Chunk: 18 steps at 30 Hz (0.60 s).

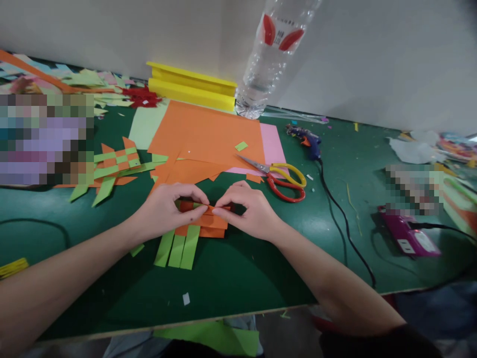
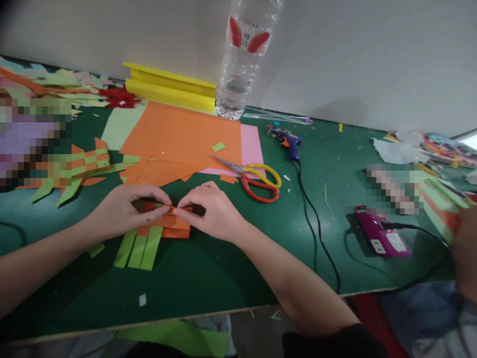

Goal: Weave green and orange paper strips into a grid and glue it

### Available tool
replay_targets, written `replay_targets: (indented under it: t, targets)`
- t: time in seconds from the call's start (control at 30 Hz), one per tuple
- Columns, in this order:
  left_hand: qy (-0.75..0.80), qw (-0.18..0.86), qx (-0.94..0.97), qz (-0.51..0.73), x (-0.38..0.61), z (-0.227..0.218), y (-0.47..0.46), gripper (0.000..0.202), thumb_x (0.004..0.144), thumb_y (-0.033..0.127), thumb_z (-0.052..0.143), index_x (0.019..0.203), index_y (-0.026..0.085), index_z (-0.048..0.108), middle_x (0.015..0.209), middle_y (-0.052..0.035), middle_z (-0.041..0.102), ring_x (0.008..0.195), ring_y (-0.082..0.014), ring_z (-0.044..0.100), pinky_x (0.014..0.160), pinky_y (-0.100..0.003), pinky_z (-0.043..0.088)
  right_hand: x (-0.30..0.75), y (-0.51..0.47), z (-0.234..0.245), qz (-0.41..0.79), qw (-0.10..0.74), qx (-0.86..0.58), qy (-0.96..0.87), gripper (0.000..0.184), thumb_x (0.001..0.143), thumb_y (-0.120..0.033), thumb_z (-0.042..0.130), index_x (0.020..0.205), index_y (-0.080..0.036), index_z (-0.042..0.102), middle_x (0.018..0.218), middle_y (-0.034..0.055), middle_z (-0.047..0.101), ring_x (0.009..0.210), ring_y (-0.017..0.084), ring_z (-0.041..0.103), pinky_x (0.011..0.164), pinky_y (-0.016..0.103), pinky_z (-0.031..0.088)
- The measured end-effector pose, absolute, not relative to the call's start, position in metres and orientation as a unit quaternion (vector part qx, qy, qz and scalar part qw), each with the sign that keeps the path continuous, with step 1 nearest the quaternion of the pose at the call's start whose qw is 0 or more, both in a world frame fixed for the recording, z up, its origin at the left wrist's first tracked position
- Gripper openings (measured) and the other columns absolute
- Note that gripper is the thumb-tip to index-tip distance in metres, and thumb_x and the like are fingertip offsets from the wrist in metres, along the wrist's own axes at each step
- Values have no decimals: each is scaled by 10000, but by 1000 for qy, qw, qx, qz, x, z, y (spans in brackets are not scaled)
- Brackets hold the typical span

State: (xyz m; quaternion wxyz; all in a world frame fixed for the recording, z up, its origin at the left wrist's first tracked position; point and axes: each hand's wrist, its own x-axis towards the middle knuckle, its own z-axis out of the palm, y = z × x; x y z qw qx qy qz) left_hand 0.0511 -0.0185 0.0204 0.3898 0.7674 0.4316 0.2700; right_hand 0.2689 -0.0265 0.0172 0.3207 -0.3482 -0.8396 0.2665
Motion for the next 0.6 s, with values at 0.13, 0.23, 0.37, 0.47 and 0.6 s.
replay_targets:
  t: [0.13, 0.23, 0.37, 0.47, 0.6]
  targets:
    - [439, 375, 773, 264, 51, 19, -20, 143, 795, 316, 602, 786, 211, 699, 766, -1, 738, 691, -148, 663, 635, -230, 525, 269, -25, 15, 270, 314, -346, -842, 132, 893, -272, 640, 784, -198, 655, 682, -32, 669, 599, 96, 552, 852, 332, 414]
    - [437, 364, 777, 269, 49, 18, -20, 153, 805, 330, 604, 810, 214, 705, 787, -10, 738, 712, -155, 664, 641, -237, 525, 270, -24, 16, 269, 311, -354, -840, 141, 894, -278, 634, 777, -204, 653, 679, -31, 667, 596, 100, 545, 843, 334, 413]
    - [416, 358, 789, 276, 45, 16, -18, 153, 826, 334, 603, 835, 217, 702, 807, -15, 726, 718, -152, 655, 659, -240, 528, 274, -22, 17, 264, 305, -376, -834, 137, 888, -271, 638, 774, -196, 655, 696, -22, 672, 621, 105, 555, 804, 320, 401]
    - [397, 347, 805, 272, 42, 15, -16, 149, 838, 332, 604, 858, 224, 704, 831, -16, 727, 755, -156, 656, 732, -262, 533, 275, -21, 17, 265, 299, -382, -833, 124, 884, -264, 643, 784, -192, 660, 709, -22, 679, 631, 104, 558, 807, 319, 394]
    - [362, 336, 835, 242, 40, 14, -14, 204, 866, 387, 590, 937, 232, 702, 917, -33, 735, 826, -174, 659, 766, -284, 523, 275, -21, 17, 271, 284, -388, -834, 128, 894, -266, 631, 798, -192, 671, 743, -11, 701, 667, 114, 563, 786, 312, 393]
